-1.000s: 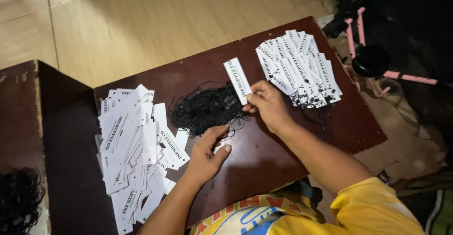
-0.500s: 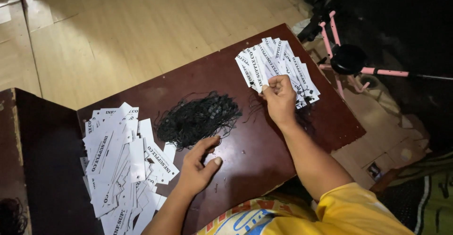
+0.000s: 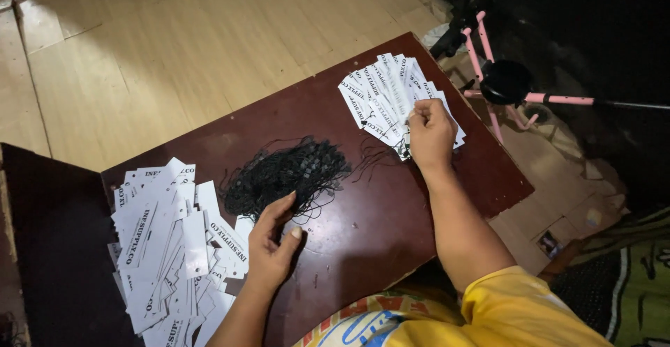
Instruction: The person repeatedly picks up small black cables and white paper tags from a table. They insert the end of each cable into a slot on the tag and place the assembled unit onto a growing stack on the right side of the workspace.
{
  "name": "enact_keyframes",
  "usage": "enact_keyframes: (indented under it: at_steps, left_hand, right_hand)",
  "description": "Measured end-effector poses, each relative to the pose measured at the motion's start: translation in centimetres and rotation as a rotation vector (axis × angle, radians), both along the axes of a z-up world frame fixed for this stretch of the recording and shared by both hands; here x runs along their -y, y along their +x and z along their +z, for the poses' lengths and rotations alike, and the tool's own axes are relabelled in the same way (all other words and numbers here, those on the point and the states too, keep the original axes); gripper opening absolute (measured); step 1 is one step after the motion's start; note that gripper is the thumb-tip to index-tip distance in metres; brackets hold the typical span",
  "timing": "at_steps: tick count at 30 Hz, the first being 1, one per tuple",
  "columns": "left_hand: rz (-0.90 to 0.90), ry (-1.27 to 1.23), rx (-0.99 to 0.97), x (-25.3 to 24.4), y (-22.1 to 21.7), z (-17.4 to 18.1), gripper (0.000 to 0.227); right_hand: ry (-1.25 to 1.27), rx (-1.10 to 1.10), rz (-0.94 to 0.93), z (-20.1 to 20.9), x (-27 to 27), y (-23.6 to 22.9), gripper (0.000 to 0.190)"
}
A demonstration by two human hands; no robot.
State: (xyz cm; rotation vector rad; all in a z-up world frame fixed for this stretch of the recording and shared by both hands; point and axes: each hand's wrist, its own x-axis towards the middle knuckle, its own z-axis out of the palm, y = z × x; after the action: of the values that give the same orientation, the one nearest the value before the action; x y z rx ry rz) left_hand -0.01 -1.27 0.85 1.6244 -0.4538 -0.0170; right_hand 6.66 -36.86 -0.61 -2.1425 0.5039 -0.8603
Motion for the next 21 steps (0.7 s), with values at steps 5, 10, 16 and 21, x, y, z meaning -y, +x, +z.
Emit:
enact_keyframes:
  at_steps: [5,10,16,21]
  left_hand:
    - [0.007,0.04,-0.061,0.0,0.2,-1.0,0.05]
    - [0.012,0.081,-0.053,0.0,0.3,-0.8,0.047]
    - [0.043,0.058,-0.027,-0.1,0.8,-1.4,0.046]
    - [0.044,0.047,0.049,-0.1,0.7,-0.7,0.042]
  right_hand:
    - [-0.059,0.034,0.032,0.4,0.0,-0.1,0.008]
    - [-0.144,0.066,0.066,0.1,-0.9,-0.2,0.009]
    - [-0.297,0.235,0.256,-1.9,-3.1,0.2,0.015]
    - [-0.371,0.193,0.511,-1.1,-7.1,-1.0,0.01]
